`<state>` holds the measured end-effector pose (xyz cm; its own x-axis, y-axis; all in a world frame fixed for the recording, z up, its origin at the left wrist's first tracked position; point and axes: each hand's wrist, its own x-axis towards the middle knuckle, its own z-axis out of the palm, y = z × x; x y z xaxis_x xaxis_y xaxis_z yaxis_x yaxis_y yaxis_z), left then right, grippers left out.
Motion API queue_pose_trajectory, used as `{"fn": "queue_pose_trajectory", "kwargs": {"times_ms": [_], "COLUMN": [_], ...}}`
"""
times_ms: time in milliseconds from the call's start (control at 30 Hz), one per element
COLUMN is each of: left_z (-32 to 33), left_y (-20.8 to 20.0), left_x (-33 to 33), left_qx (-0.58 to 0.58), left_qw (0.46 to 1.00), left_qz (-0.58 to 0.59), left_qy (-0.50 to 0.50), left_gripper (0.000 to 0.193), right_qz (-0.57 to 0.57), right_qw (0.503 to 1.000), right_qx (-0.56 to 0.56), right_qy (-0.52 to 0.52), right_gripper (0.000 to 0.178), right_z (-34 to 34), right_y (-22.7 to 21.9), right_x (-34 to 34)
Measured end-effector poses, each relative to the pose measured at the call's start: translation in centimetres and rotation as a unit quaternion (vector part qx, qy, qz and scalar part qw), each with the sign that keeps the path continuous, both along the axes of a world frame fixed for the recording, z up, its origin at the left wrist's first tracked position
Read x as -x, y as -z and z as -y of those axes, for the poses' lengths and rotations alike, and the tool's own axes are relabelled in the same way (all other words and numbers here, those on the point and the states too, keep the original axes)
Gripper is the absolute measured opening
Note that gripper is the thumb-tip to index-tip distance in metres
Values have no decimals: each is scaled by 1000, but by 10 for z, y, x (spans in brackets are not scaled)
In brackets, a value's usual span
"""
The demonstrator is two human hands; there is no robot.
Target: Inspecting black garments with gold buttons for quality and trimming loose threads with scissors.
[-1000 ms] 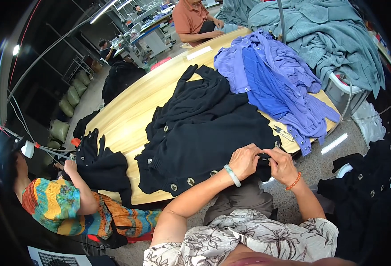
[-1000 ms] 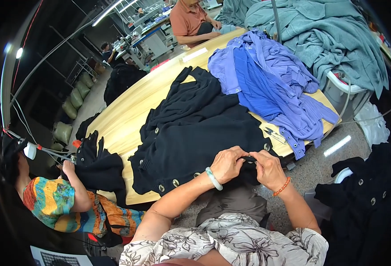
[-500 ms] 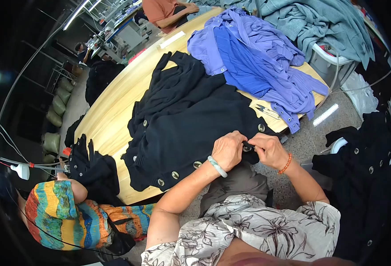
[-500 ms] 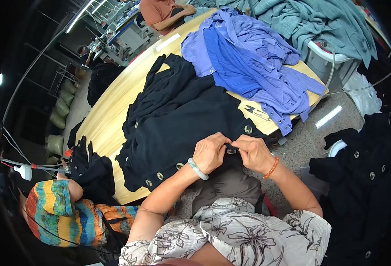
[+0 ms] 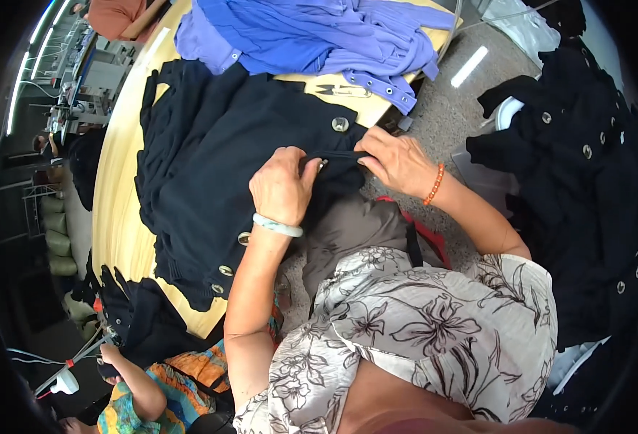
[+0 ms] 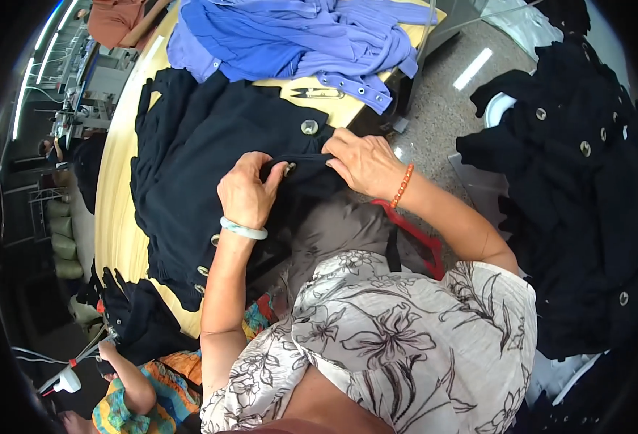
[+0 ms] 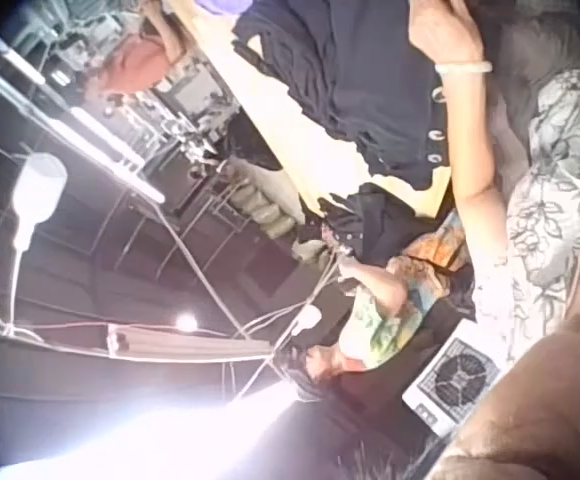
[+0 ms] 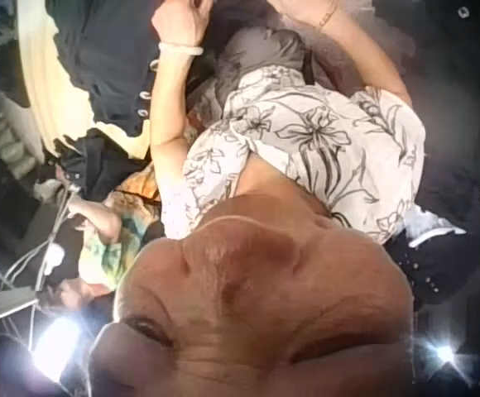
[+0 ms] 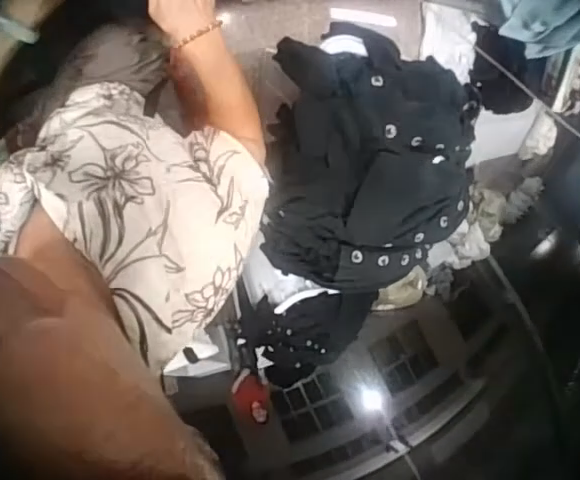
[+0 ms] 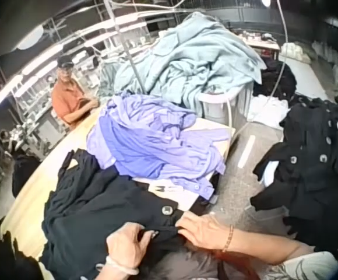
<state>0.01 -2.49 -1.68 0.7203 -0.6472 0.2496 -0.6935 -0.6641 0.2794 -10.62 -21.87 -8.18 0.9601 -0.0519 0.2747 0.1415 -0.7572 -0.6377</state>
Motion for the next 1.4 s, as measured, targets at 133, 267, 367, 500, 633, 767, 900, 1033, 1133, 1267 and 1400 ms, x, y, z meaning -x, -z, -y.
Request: {"fn": "queue_pose_trajectory", "kwargs": {"times_ms": [133,267,367,500,633,767,900,1033,1133,1267,1400], "left_z": [16,74,68,66,66,65,64,63,63,60,60], "left_y": [0,44,63,54,57,60,59,54,52,64,69], "left_x": [2,3,-6,-17,-30,-37,-31,-22,-21,-26,-29], "left_qx": [79,-54,-74,-19,69,196,192,169,215,252,322], "left_qw": [993,996,989,979,956,882,916,942,929,888,823], "left_qz": [17,-53,-129,-204,-285,-428,-353,-289,-302,-384,-469], "left_qy": [83,52,23,9,27,-3,-14,-19,-11,3,-1], "left_gripper": [16,18,21,22,18,13,12,14,12,8,8], "right_qz": [34,-17,-7,-13,22,31,33,25,14,26,75], "right_qw": [999,998,999,999,999,999,998,998,999,999,997], "right_qx": [-12,54,42,27,17,22,62,60,52,40,30], "right_qy": [-10,9,1,-35,-22,-18,7,4,-8,-15,-11], "right_gripper": [18,14,15,17,19,17,14,18,21,22,26], "right_z": [-10,-3,-7,2,2,2,2,-2,-2,-5,-6], "right_y": [8,2,-2,-3,-5,-4,-8,-9,-13,-17,-20], "right_x": [-5,10,11,3,-3,-5,-6,-8,-9,-13,-12]}}
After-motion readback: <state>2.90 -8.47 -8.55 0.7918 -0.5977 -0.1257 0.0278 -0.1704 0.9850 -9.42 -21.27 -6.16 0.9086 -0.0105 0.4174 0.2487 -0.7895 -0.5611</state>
